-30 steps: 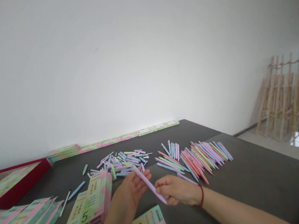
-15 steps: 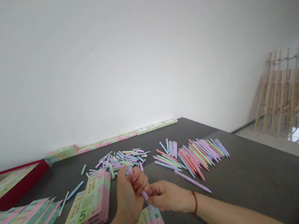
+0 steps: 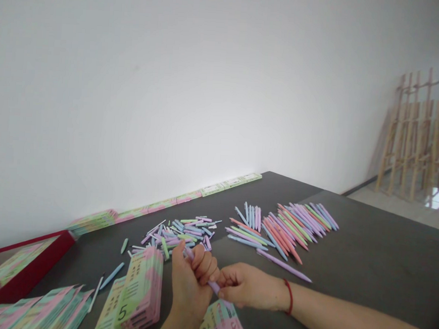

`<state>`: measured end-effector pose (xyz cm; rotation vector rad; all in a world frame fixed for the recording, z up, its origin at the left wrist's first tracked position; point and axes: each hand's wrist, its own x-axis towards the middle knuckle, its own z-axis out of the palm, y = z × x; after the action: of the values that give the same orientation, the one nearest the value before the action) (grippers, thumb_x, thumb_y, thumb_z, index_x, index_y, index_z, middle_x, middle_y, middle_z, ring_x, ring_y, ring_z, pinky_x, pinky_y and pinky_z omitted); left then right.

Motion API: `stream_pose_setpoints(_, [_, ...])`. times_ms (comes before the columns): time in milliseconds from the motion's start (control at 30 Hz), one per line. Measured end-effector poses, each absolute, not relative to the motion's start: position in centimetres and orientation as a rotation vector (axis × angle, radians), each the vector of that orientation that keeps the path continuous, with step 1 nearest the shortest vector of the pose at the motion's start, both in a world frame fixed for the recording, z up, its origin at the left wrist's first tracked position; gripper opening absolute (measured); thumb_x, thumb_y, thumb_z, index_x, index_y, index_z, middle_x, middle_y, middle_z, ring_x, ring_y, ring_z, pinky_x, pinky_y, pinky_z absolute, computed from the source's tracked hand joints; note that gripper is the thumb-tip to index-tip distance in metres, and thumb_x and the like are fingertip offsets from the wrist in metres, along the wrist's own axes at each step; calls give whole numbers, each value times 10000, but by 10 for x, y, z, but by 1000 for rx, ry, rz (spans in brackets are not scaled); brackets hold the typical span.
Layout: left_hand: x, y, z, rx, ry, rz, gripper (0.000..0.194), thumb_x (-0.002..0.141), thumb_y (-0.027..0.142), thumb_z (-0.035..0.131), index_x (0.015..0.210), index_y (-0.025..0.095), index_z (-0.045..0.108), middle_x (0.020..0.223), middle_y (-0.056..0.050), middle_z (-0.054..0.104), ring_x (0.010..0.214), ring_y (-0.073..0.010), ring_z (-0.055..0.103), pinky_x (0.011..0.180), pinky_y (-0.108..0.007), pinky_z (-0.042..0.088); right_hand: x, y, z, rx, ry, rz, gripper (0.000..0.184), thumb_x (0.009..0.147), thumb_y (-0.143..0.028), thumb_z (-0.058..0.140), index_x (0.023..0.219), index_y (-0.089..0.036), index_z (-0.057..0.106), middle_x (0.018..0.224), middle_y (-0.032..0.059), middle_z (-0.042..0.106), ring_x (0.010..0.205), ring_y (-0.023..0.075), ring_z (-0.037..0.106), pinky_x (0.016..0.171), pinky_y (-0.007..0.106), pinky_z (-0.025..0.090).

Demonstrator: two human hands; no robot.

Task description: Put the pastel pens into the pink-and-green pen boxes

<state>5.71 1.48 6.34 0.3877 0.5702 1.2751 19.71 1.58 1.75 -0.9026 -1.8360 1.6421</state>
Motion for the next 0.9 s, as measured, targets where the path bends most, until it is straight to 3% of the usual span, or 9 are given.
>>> stream_pose_setpoints(233, [57,17,58,373,555,1242,480,802,411,451,394,218,287,413,103,101,399,-71,39,343,-204,140,195,15,14,-818,-1853,1700,75,724,-153,507,655,-166,479,527,-91,394,453,39,340,430,165,247])
stream_pose_setpoints(400, [58,17,54,395,557,1247,493,808,436,462,398,215,300,391,104,127,381,-66,62,330,-197,192,195,14,15,-757,-1848,1711,126,741,-164,519,632,-164,455,522,-95,379,445,32,316,429,166,245])
stream_pose_setpoints(533, [57,16,52,451,567,1232,465,851,456,425,465,195,420,412,80,269,371,-73,235,379,-212,330,197,12,17,-816,-1710,1816,91,728,-202,539,669,-168,479,511,-98,378,403,27,300,386,165,210])
stream_pose_setpoints(667, [53,20,51,535,641,1323,288,894,276,435,682,158,590,546,24,514,494,-108,490,519,-242,467,200,14,15,-836,-1470,1995,50,712,-212,540,705,-171,512,470,-112,326,359,28,221,353,181,121])
stream_pose_setpoints(767, [50,25,48,574,724,1389,191,881,162,473,748,135,607,655,-9,620,590,-116,588,608,-245,511,203,18,13,-733,-1379,2071,87,742,-225,535,749,-149,577,453,-120,275,354,33,161,352,201,67])
stream_pose_setpoints(900, [47,31,40,588,846,1452,195,885,117,480,730,128,598,706,-47,693,621,-116,657,650,-235,539,205,21,12,-747,-1436,2032,154,776,-283,570,770,-134,609,456,-111,309,363,37,187,358,200,94])
